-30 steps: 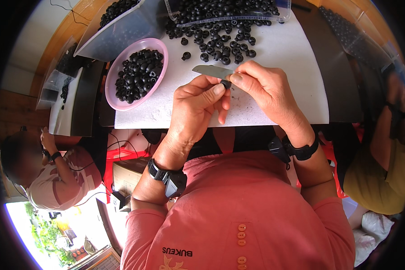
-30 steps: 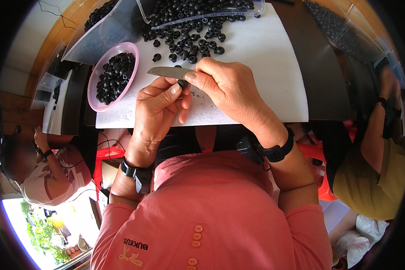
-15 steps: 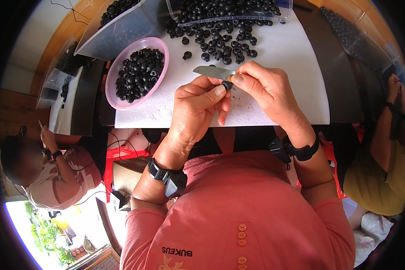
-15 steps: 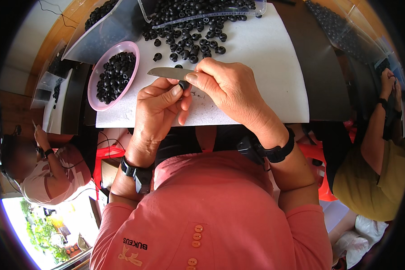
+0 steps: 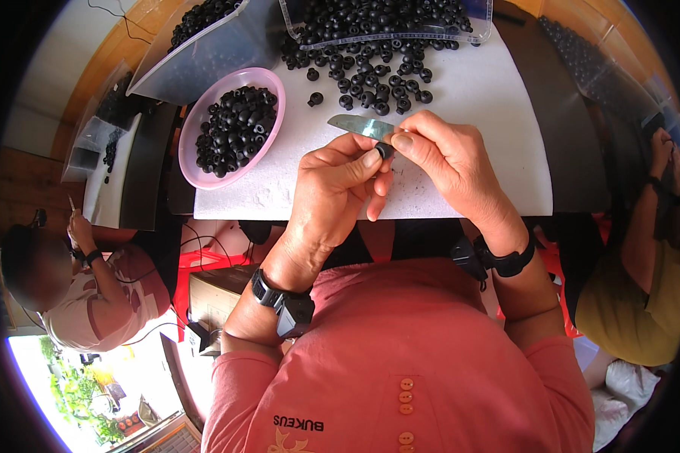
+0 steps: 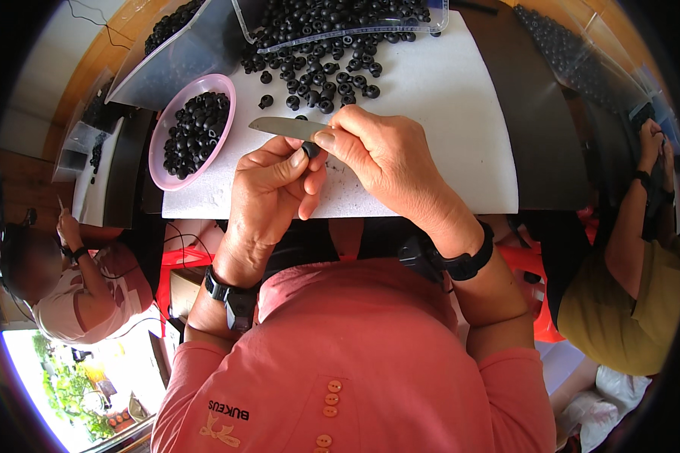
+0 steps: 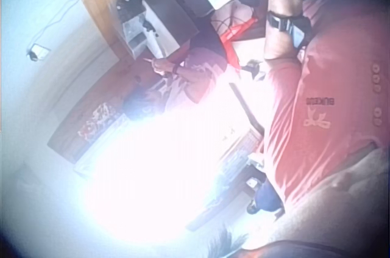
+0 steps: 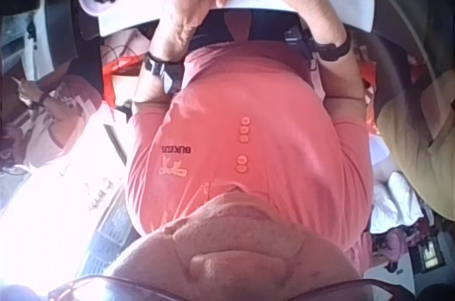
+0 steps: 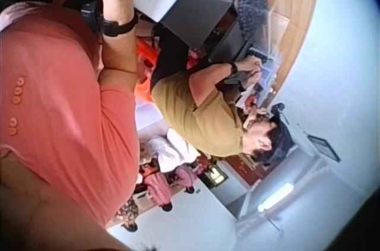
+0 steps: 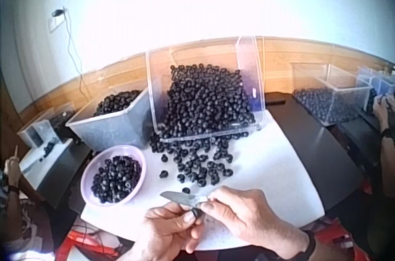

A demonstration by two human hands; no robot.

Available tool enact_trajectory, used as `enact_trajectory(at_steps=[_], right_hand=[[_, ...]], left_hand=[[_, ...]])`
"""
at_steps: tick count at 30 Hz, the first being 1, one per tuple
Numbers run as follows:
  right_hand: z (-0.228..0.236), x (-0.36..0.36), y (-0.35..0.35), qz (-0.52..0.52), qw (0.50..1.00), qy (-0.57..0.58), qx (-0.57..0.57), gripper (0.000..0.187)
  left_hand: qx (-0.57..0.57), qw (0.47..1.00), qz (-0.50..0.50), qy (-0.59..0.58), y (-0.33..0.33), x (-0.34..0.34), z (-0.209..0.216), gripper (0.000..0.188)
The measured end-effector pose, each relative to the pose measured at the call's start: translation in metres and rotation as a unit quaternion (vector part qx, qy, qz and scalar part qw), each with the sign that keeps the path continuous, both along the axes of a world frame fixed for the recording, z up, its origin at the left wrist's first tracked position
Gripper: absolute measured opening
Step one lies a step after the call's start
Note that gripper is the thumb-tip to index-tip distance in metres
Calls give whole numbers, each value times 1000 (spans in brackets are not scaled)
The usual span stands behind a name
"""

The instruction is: Trimming excess material from small black rubber components using a small knife.

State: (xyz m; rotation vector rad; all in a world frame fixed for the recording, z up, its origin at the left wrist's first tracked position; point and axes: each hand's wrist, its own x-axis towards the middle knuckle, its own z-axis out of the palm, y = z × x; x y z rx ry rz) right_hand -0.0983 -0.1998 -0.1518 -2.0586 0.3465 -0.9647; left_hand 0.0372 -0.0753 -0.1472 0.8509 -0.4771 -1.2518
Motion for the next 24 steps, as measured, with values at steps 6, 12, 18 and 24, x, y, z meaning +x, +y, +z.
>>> enact_trajectory(at_steps=[6,12,18,24], right_hand=[[-2,0,0,5,1000,-10,0,18],[-3,0,-2,4,1000,-3,-8,18],[-3,1,-1,10,1000,-14,-4,18],[-6,1,-2,7,1000,-18,-15,18]], left_hand=[[0,1000,6,3,1,-2,1,17],[11,998,32,-58,1,-2,3,16],[21,999,24,-31,0,0,4,16],[11,1000,0,1,0,3,1,16]])
